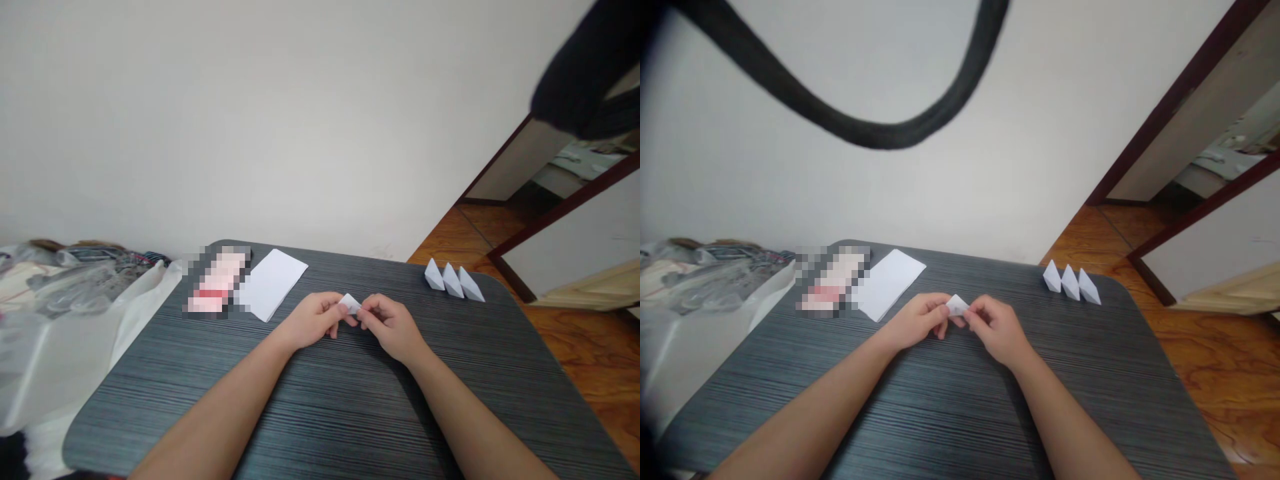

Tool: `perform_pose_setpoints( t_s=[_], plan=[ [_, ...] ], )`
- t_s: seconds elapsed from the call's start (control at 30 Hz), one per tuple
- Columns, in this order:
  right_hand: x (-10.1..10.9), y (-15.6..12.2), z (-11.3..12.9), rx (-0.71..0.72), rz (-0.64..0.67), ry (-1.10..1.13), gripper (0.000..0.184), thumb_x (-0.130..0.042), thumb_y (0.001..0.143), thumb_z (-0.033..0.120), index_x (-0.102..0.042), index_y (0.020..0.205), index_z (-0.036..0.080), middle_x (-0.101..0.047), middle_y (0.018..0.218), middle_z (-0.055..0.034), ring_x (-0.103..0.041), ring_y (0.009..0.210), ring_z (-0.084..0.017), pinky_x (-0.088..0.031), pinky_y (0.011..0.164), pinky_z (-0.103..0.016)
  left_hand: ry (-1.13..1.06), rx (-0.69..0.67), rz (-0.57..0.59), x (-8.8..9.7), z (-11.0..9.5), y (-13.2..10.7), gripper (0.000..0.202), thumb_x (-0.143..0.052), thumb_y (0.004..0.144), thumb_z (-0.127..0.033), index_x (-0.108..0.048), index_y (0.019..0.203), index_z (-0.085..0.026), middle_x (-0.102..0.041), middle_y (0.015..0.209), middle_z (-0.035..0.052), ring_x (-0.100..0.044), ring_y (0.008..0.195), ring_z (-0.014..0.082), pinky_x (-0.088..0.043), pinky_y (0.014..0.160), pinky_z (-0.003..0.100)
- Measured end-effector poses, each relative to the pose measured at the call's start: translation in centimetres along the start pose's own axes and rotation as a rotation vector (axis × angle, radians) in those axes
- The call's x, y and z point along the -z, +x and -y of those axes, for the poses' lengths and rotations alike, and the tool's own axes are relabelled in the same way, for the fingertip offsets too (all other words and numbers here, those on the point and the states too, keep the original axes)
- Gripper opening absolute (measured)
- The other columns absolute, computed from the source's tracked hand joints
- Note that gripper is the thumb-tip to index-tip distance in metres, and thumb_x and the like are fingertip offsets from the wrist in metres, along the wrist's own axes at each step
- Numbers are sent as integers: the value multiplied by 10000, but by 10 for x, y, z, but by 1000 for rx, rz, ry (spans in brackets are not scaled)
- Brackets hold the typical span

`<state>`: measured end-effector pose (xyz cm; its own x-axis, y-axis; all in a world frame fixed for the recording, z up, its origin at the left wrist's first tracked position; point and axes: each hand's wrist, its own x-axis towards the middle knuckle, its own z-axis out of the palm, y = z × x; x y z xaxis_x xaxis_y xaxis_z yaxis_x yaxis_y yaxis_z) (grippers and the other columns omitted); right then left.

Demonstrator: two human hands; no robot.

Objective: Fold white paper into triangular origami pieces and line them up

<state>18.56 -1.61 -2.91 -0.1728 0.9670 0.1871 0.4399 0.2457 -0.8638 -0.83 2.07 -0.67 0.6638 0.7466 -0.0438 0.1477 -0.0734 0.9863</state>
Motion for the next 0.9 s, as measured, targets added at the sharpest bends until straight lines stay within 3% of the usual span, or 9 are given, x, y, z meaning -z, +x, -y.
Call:
perform_pose_setpoints(
  t_s=[0.1,0.23,0.43,0.6,0.9],
  plan=[
    [0,0,0,6,2,15,134,-542,859,267,-564,758,182,-602,696,-18,-551,602,-138,-409,563,-250,23,-3,-5,0,-2,-1,268,-571,801,-362,-631,901,-121,-636,747,31,-506,521,81,-369,495,193],
    [1,0,2,25,36,34,141,-532,864,248,-571,746,181,-610,721,-28,-561,646,-146,-419,595,-259,90,7,-33,-1,-6,-2,273,-481,856,-341,-654,853,-130,-549,556,-17,-478,491,82,-354,500,191],
    [0,0,3,-4,31,49,149,-530,867,243,-558,734,182,-597,706,-20,-557,657,-147,-420,619,-269,80,40,-34,-2,-5,-1,280,-448,872,-333,-638,853,-128,-605,588,-4,-486,467,79,-358,483,186],
    [-2,0,2,-60,43,191,82,-523,874,243,-528,810,191,-563,666,7,-537,595,-127,-415,579,-260,63,29,-39,-2,-4,-1,275,-447,873,-333,-625,832,-128,-657,696,18,-486,456,70,-360,468,188],
    [-6,0,4,-42,57,388,83,-518,872,207,-497,952,205,-574,759,-4,-540,616,-117,-432,579,-261,57,40,-56,-4,-10,-2,247,-464,858,-296,-641,819,-128,-578,548,-20,-458,446,72,-342,464,185]
  ],
)
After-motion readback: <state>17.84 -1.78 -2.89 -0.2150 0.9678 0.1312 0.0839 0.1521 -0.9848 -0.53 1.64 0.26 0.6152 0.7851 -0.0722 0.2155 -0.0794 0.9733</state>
